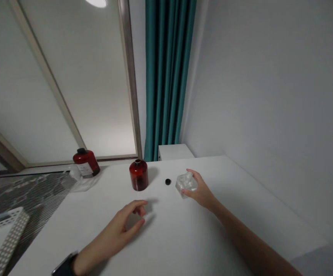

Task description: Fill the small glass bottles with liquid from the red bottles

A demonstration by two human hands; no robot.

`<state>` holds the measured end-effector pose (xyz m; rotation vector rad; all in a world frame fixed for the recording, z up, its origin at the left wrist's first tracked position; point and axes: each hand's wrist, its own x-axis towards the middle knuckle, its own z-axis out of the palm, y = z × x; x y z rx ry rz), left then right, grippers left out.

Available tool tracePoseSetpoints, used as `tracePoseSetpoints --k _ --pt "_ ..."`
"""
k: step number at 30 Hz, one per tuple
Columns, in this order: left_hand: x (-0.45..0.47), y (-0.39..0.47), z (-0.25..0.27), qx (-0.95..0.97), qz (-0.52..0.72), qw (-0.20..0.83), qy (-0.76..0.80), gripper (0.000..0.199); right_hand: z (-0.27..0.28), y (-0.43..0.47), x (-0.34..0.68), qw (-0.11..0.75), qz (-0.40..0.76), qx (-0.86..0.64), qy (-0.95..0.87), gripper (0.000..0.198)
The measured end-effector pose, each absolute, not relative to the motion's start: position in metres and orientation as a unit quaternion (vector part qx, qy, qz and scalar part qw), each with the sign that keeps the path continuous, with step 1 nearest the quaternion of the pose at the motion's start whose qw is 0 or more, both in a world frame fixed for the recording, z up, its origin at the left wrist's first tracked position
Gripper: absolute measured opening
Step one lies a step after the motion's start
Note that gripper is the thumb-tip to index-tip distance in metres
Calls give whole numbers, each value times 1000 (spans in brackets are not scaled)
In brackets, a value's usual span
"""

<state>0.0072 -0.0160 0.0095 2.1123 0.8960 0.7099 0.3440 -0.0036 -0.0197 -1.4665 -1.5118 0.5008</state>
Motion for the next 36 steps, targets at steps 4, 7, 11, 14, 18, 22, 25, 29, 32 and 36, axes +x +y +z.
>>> tracePoseSetpoints --k 4,7,11,14,18,22,25,29,32,36 --pt "18 -7 8 860 236 324 316 37 -34 4 367 486 142 -620 -600 73" --pt "35 4 10 885 216 302 282 35 -41 11 381 488 117 -632 -590 69" --pt "68 16 10 898 207 282 267 41 -44 23 397 486 110 -631 -595 60" --pt "92 20 8 909 209 256 254 48 -46 33 408 485 107 -631 -596 60" --pt "114 22 8 909 210 260 250 52 -48 49 422 482 104 -636 -593 66" --pt "128 24 11 890 212 275 295 62 -51 67 434 483 101 -647 -581 68" --pt "136 24 11 889 202 292 291 62 -54 82 444 487 95 -656 -569 69" --pt "144 23 8 877 209 339 270 60 -57 100 457 494 93 -663 -554 71" --pt "152 25 9 869 219 359 260 58 -58 108 462 493 103 -663 -554 69" --pt "169 37 15 867 224 349 276 57 -60 113 464 489 112 -660 -559 73"
